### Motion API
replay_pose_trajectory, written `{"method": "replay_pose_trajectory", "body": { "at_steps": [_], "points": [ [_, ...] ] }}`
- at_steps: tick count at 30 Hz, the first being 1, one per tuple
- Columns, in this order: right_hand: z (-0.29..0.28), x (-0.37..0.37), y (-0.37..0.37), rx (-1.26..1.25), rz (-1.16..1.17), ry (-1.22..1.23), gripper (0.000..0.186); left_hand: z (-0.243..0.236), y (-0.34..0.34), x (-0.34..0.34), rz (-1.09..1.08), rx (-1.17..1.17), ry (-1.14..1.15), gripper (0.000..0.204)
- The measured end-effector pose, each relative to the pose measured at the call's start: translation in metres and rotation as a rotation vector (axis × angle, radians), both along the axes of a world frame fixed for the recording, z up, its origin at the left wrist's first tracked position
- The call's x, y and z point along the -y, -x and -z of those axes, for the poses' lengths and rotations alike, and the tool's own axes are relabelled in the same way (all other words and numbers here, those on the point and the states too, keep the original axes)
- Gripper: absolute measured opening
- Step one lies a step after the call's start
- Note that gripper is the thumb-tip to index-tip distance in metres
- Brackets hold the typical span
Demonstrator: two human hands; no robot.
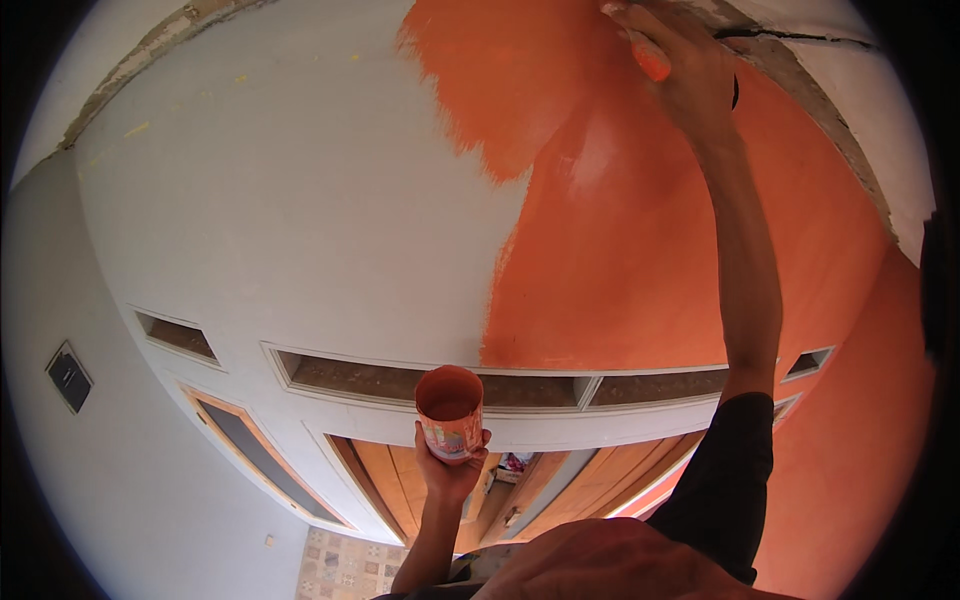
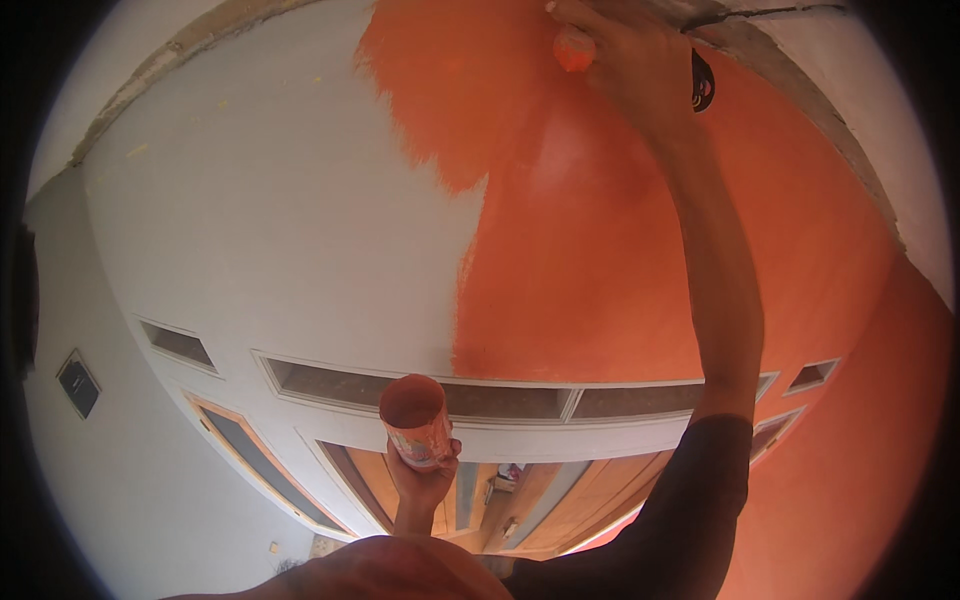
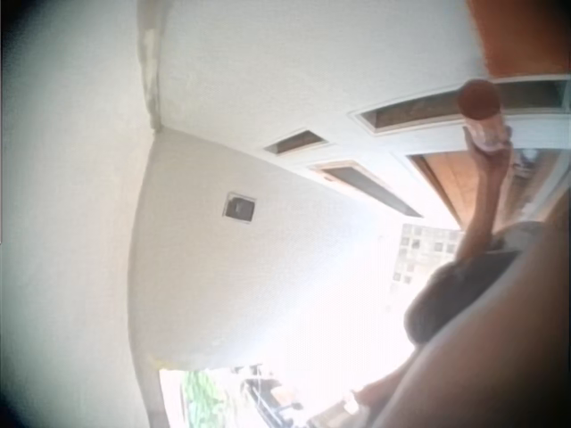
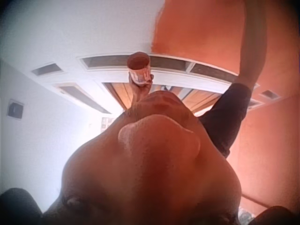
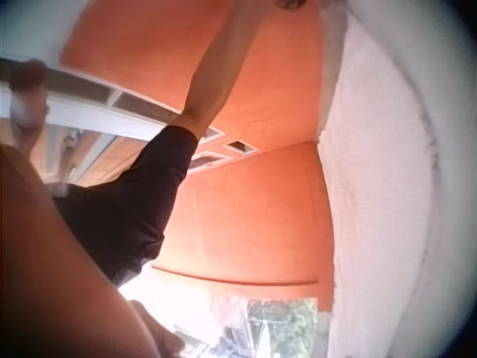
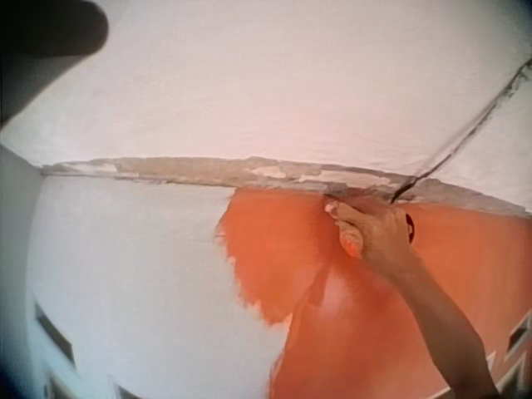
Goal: The person paints a white ceiling with orange paint using a brush and a small container. They repeatedly dip the brush into the container and apply paint in broad strokes across the ceiling surface.
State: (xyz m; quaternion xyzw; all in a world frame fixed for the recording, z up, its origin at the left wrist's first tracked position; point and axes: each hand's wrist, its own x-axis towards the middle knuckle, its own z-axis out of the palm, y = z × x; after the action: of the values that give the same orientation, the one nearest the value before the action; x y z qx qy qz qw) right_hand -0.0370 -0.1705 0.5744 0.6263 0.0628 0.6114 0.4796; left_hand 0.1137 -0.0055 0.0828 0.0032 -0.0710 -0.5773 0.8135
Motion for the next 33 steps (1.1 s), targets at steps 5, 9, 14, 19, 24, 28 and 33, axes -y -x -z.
{"method": "replay_pose_trajectory", "body": {
  "at_steps": [5, 9, 14, 19, 24, 28, 33],
  "points": [
    [-0.002, -0.022, -0.07, -0.106, -0.028, 0.022, 0.019, 0.002, 0.001, -0.002, -0.005, -0.04, -0.006, 0.066],
    [-0.02, -0.036, -0.14, -0.221, -0.305, 0.159, 0.015, 0.004, 0.003, -0.006, -0.029, -0.036, 0.004, 0.065],
    [-0.027, -0.042, -0.164, -0.356, -0.426, 0.176, 0.014, 0.001, 0.003, -0.01, -0.065, -0.014, 0.006, 0.063],
    [-0.01, -0.039, -0.125, -0.341, -0.386, 0.118, 0.015, -0.002, 0.003, -0.011, -0.073, -0.002, 0.012, 0.062],
    [0.07, -0.036, -0.094, -0.661, -0.076, -0.079, 0.022, 0.002, 0.004, -0.009, -0.033, -0.007, 0.055, 0.063],
    [0.052, -0.043, -0.092, -0.456, -0.277, -0.05, 0.02, 0.007, 0.008, -0.009, -0.022, -0.013, 0.072, 0.075],
    [-0.01, -0.047, -0.098, -0.288, -0.311, 0.229, 0.016, 0.009, 0.016, -0.01, -0.033, -0.025, 0.064, 0.065]
  ]
}}
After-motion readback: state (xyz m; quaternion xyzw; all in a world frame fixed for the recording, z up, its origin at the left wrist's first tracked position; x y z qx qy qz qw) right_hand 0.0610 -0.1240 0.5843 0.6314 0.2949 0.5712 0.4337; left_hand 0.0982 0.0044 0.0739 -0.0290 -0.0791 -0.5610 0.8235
